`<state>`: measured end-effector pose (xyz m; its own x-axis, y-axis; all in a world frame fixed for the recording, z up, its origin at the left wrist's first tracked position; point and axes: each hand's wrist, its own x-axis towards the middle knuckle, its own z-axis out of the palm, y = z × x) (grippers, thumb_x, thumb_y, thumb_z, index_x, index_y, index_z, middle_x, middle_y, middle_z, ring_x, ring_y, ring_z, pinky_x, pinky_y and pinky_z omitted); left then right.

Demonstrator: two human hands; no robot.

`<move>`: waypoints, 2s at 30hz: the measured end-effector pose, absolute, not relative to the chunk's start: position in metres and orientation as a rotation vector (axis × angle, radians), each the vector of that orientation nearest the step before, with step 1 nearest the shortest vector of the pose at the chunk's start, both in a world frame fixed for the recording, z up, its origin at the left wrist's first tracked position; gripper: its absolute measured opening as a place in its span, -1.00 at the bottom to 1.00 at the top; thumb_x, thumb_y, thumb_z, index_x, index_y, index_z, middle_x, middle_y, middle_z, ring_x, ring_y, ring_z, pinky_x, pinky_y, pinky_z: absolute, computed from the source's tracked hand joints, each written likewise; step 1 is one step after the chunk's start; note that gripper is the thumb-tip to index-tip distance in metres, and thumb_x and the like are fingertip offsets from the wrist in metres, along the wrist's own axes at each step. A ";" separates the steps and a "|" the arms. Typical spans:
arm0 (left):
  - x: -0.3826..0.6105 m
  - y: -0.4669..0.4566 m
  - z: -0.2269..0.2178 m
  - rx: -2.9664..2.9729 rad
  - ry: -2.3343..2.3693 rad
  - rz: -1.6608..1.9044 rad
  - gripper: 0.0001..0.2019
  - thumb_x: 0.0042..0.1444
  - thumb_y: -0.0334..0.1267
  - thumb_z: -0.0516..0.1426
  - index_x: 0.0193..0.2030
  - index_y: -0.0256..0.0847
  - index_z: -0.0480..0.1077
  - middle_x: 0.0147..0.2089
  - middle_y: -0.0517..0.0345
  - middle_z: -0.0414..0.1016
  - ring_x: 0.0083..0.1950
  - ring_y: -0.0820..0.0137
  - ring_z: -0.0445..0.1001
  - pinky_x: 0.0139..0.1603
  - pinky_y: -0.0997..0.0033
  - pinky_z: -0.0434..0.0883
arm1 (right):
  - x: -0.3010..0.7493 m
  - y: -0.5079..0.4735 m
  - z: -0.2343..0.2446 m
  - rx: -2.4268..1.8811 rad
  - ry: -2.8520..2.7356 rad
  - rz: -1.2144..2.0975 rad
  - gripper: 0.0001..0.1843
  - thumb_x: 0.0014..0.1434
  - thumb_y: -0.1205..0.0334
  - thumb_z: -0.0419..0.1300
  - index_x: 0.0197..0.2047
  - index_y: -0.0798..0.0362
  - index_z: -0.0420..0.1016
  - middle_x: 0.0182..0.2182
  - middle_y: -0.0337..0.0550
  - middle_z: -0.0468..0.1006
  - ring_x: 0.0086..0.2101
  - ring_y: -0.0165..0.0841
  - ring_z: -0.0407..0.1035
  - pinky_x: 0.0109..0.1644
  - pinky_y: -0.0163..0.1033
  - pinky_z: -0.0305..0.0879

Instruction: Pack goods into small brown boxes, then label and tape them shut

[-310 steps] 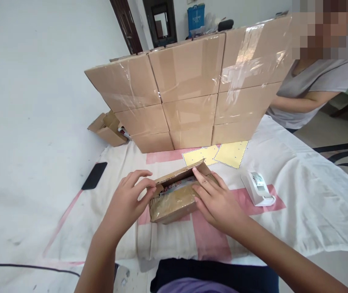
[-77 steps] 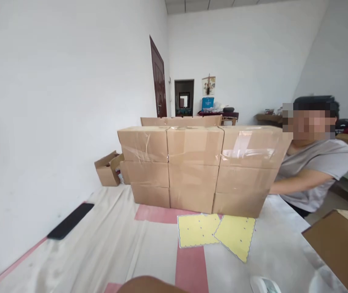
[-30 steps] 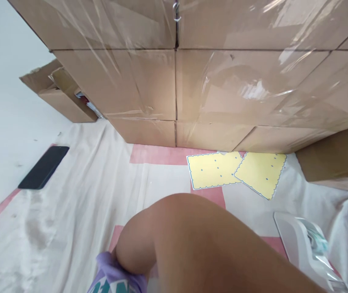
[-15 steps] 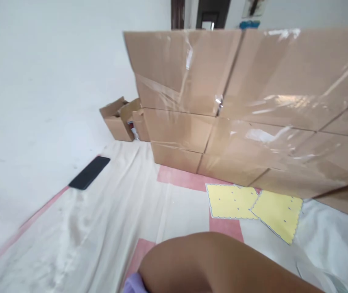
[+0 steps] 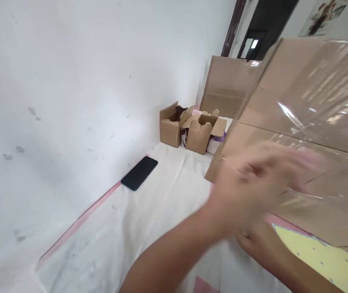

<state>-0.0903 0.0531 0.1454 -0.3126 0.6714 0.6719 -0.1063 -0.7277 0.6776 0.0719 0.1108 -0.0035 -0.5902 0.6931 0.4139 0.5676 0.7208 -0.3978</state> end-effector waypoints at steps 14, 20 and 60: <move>-0.310 0.151 -0.052 0.161 1.939 2.410 -0.79 0.18 -0.32 0.18 -0.03 -0.17 0.37 0.08 -0.02 0.50 0.18 0.26 0.46 0.24 0.23 0.36 | -0.282 0.232 -0.042 -0.880 -1.821 0.906 -0.12 0.17 0.37 0.01 0.53 0.27 -0.12 0.53 0.12 -0.18 0.48 -0.16 -0.19 0.49 0.03 -0.02; -0.311 0.164 -0.064 0.176 1.809 2.333 -0.62 0.17 -0.33 0.20 0.13 -0.17 0.30 0.33 -0.17 0.36 0.39 0.18 0.32 0.34 0.18 0.33 | -0.284 0.243 -0.049 -0.871 -1.833 0.821 -0.13 0.20 0.33 -0.01 0.55 0.15 -0.16 0.49 0.05 0.03 0.45 -0.23 -0.05 0.48 -0.01 0.00; -0.282 0.175 -0.059 0.276 1.856 2.441 -0.84 0.20 -0.33 0.11 -0.08 -0.19 0.41 -0.02 -0.02 0.54 0.07 0.29 0.53 0.18 0.22 0.43 | -0.315 0.266 0.043 -1.354 -1.751 0.894 -0.62 0.34 0.25 0.05 0.12 0.30 0.42 -0.06 0.43 0.60 0.03 0.14 0.51 0.13 0.22 0.36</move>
<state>-0.2824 0.1746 -0.0592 -0.9820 0.1574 0.1041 0.0582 -0.2721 0.9605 -0.3151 0.2656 0.0427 -0.1726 0.9757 0.1351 0.4628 0.2014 -0.8633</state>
